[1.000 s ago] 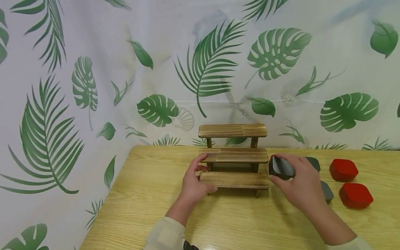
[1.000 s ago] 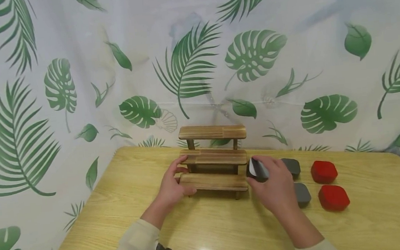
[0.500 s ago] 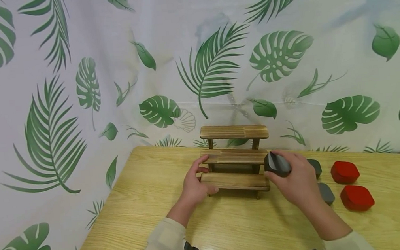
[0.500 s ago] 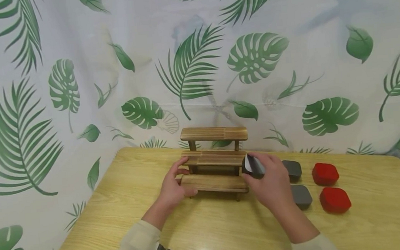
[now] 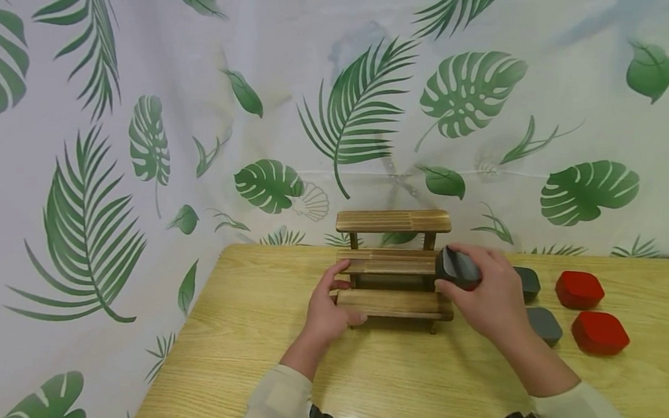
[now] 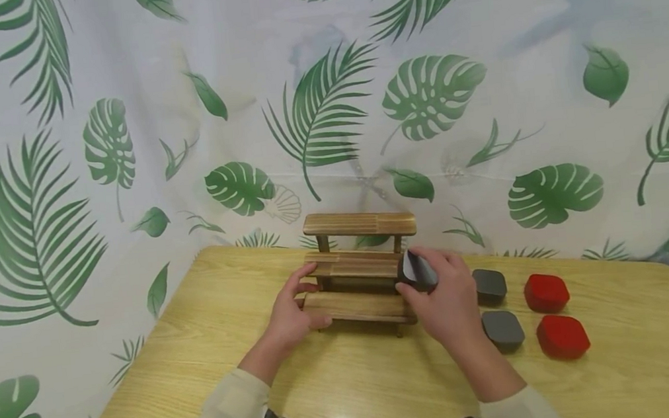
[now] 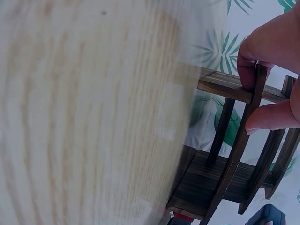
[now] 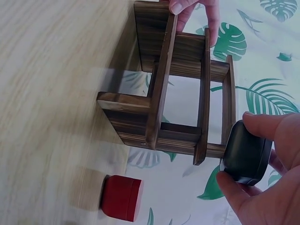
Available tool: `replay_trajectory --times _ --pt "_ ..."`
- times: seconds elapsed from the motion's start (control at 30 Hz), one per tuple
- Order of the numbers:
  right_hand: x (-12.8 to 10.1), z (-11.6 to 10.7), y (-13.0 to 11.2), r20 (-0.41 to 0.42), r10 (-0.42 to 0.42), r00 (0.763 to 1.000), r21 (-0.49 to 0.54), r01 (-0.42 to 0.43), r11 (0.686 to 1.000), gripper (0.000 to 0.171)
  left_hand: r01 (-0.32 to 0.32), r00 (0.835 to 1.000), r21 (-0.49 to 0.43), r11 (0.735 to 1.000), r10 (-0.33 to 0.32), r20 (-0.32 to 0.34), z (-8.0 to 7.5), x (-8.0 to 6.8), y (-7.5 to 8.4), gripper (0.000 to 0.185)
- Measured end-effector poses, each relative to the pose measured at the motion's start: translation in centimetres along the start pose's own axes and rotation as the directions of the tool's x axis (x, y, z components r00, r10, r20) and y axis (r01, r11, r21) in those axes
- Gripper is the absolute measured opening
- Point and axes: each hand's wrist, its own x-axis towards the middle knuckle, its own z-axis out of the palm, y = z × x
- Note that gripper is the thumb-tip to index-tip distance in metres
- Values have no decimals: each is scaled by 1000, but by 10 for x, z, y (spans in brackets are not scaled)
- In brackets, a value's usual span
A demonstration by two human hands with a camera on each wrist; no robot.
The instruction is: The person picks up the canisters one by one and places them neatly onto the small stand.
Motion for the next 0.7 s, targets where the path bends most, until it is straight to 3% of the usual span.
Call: replay_trajectory --times 0.37,0.7 --pt "7 5 -7 -7 -2 1000 23 2 1000 58 6 1000 -12 1000 -6 6 -2 -1 0 92" --pt "16 7 -15 2 8 1000 33 -8 999 57 -25 1000 -15 1000 25 11 -2 -1 0 90"
